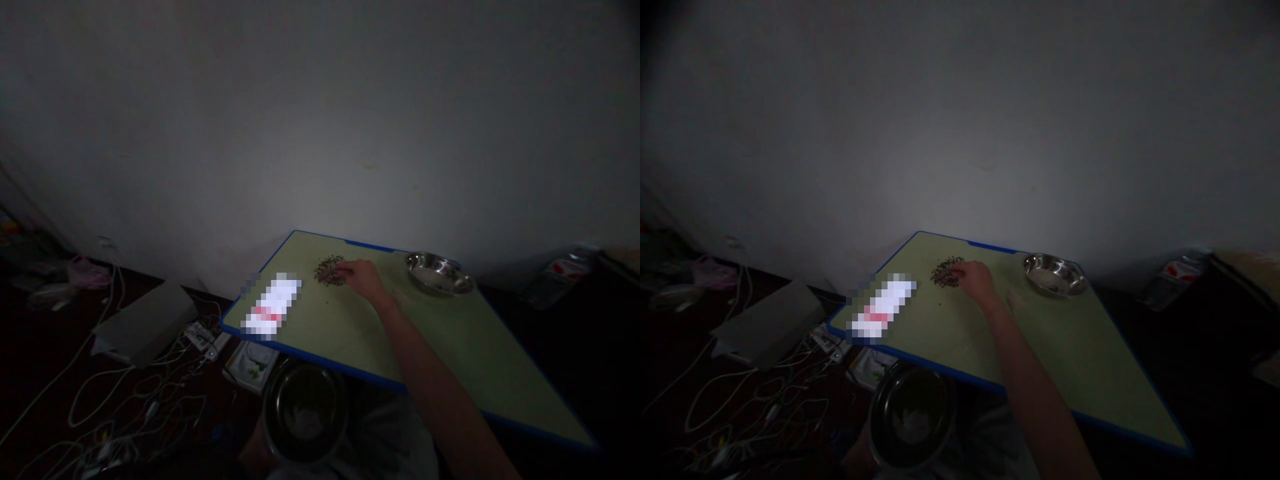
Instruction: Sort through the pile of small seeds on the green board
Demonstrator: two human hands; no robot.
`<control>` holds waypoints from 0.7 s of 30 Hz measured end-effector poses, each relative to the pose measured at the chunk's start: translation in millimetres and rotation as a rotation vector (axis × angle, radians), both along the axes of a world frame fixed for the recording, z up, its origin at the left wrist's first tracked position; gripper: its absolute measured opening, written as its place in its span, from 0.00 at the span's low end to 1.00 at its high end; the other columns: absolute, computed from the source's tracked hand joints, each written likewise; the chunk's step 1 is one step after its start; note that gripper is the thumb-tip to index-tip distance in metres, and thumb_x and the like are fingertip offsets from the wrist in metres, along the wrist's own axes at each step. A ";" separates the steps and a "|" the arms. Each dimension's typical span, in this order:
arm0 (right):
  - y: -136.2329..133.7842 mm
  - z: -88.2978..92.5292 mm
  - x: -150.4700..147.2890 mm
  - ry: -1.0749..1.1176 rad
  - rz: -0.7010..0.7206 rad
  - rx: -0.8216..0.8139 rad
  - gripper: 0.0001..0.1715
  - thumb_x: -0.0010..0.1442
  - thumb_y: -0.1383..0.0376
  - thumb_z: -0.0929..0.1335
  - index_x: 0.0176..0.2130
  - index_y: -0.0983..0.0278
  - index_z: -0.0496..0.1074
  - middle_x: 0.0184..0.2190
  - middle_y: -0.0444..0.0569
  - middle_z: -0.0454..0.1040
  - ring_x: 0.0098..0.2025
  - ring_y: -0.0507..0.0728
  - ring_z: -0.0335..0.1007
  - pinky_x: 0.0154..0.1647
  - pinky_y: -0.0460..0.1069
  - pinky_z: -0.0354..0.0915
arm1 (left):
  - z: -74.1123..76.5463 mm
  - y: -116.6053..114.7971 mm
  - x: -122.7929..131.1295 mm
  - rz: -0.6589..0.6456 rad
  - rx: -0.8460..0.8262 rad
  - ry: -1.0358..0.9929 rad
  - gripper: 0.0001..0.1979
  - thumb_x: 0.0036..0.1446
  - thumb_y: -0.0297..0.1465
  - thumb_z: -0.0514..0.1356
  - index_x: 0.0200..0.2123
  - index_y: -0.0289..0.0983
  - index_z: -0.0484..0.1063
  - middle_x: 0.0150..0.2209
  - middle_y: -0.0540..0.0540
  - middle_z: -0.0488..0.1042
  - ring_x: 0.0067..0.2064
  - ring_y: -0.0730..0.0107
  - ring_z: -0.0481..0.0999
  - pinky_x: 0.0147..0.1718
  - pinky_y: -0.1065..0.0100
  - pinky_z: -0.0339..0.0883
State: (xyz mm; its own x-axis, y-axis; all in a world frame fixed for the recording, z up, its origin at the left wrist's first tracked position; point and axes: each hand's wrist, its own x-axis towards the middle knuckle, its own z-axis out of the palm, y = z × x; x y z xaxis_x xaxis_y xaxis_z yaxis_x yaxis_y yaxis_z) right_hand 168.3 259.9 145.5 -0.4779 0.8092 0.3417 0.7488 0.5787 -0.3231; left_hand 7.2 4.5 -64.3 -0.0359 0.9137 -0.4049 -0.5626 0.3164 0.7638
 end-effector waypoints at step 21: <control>-1.7 6.8 3.2 0.028 0.011 -0.053 0.15 0.62 0.67 0.70 0.45 0.55 0.84 0.42 0.49 0.84 0.44 0.60 0.80 0.46 0.50 0.70 | -22.7 -4.6 -10.7 0.070 -0.174 -0.365 0.16 0.26 0.37 0.79 0.23 0.42 0.82 0.28 0.45 0.86 0.65 0.40 0.68 0.71 0.51 0.31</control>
